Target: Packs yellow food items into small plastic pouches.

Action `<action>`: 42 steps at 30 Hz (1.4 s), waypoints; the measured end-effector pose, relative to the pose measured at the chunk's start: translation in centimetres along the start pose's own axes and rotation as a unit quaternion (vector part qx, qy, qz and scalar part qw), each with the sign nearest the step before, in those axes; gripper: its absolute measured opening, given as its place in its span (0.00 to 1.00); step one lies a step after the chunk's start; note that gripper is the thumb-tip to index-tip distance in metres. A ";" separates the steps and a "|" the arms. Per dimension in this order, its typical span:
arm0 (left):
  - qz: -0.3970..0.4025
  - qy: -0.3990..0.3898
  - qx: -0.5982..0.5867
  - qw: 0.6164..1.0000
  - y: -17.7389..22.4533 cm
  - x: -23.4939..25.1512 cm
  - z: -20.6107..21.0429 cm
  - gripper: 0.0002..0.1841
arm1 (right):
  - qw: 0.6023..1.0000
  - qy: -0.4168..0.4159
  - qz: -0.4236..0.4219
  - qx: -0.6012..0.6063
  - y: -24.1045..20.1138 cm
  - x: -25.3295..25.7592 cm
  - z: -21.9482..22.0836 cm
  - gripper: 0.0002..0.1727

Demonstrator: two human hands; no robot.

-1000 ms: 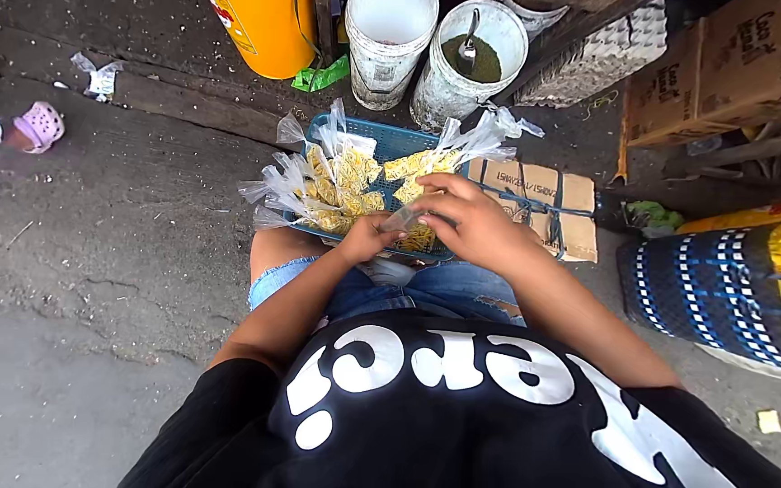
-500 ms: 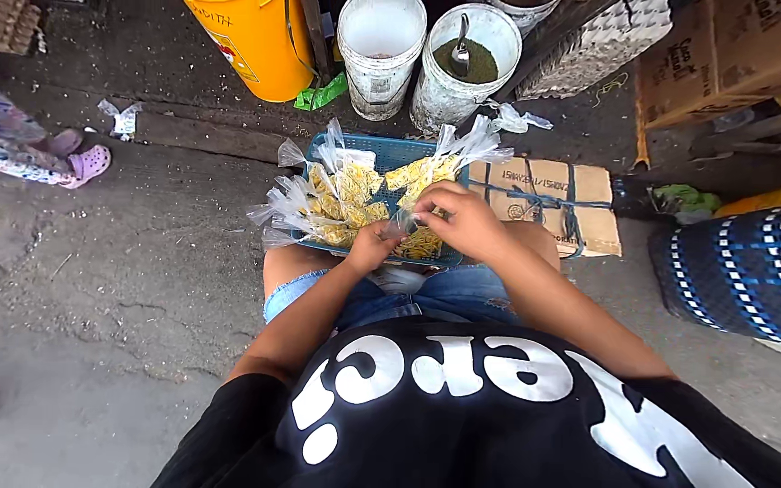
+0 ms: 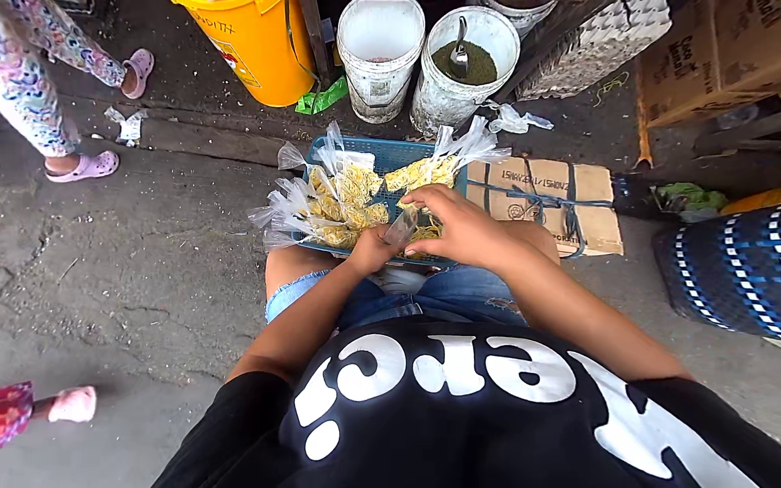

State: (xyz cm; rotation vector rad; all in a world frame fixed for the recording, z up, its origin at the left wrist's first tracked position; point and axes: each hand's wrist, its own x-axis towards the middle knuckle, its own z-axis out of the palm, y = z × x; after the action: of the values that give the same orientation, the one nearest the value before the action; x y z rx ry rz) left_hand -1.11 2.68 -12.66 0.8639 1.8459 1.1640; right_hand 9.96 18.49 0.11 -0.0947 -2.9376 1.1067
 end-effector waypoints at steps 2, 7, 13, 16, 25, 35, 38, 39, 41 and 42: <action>-0.008 -0.012 -0.002 1.000 -0.1 0.1 0.0 0.10 | 0.995 0.000 0.043 0.089 0.4 0.4 1.1 0.23; -0.056 0.001 -0.009 0.998 -0.3 0.3 -0.2 0.15 | 0.970 0.070 0.000 0.234 0.3 -0.1 0.7 0.18; -0.023 0.004 -0.059 0.998 -0.3 1.0 -0.5 0.13 | 0.942 0.048 0.187 0.274 5.0 1.3 1.9 0.32; -0.025 -0.002 -0.077 0.997 -0.8 1.1 -0.3 0.14 | 0.961 -0.072 0.243 0.109 8.7 2.1 5.9 0.24; -0.032 -0.028 -0.020 0.999 1.3 0.5 -0.7 0.18 | 0.927 -0.247 0.223 -0.172 9.6 2.1 9.5 0.18; 0.030 0.040 -0.227 0.973 0.8 1.2 0.1 0.08 | 0.980 -0.029 0.187 -0.054 8.7 -4.0 6.9 0.23; -0.015 0.052 -0.205 0.977 1.2 -0.3 -1.2 0.25 | 0.963 0.126 0.235 -0.031 9.3 -4.5 7.0 0.40; -0.020 0.060 -0.177 0.982 1.1 -1.3 -2.0 0.33 | 0.949 0.159 0.274 -0.009 9.6 -4.1 6.7 0.44; 0.015 0.114 -0.114 0.987 0.7 -4.0 -4.2 0.39 | 0.912 0.153 0.373 0.071 11.0 -3.3 5.9 0.49; 0.049 0.163 -0.077 0.982 0.2 -5.6 -5.4 0.36 | 0.890 0.134 0.417 0.123 12.2 -2.9 5.7 0.47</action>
State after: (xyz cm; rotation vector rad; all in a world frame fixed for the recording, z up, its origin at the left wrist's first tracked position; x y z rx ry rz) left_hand -3.21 -4.12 -9.53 0.7150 1.9543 1.5657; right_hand 13.45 23.68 -12.17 -1.4758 -2.4680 1.3485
